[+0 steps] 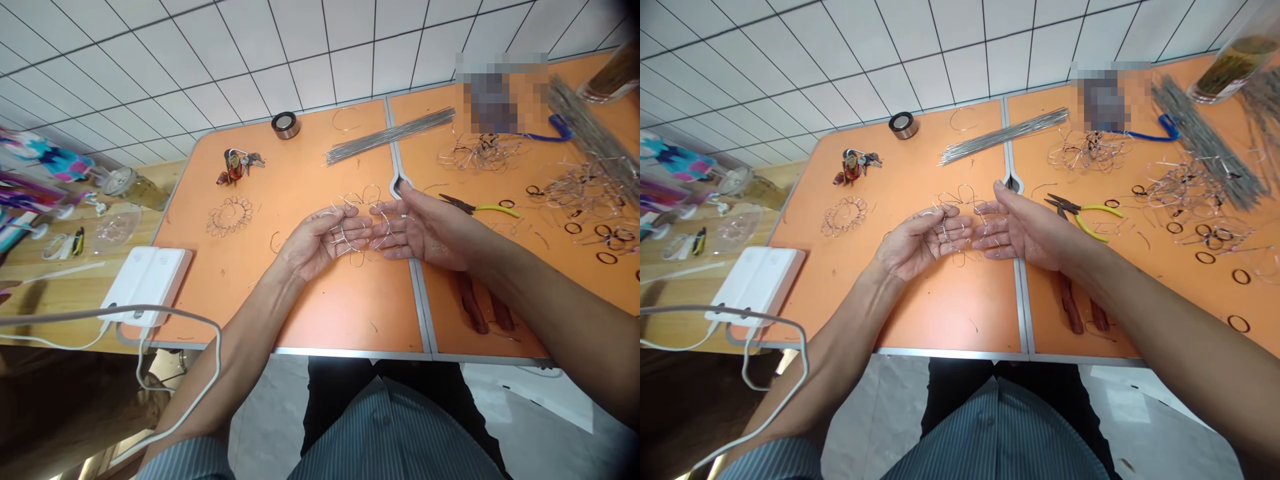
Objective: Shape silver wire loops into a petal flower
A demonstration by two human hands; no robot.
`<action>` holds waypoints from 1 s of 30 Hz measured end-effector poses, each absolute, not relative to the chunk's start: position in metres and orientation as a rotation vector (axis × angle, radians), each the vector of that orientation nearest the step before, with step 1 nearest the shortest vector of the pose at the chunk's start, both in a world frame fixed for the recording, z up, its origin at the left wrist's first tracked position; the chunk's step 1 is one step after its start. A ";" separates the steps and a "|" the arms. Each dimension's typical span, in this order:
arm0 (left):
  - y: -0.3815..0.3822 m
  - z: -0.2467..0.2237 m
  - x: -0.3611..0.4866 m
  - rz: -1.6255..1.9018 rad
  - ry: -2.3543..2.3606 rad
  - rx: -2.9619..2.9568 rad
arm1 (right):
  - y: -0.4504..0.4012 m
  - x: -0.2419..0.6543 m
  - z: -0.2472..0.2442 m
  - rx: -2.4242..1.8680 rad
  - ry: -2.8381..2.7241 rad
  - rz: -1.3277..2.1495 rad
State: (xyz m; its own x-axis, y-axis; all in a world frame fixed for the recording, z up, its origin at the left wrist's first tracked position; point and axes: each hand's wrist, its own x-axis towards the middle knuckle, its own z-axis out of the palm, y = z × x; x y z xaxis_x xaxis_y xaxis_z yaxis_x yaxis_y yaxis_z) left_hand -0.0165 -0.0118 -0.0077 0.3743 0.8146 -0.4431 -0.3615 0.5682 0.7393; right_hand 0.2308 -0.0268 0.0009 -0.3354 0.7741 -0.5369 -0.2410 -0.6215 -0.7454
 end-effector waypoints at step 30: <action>-0.010 -0.015 -0.018 0.813 0.863 0.578 | -0.026 0.236 -0.010 -1.090 -0.685 1.950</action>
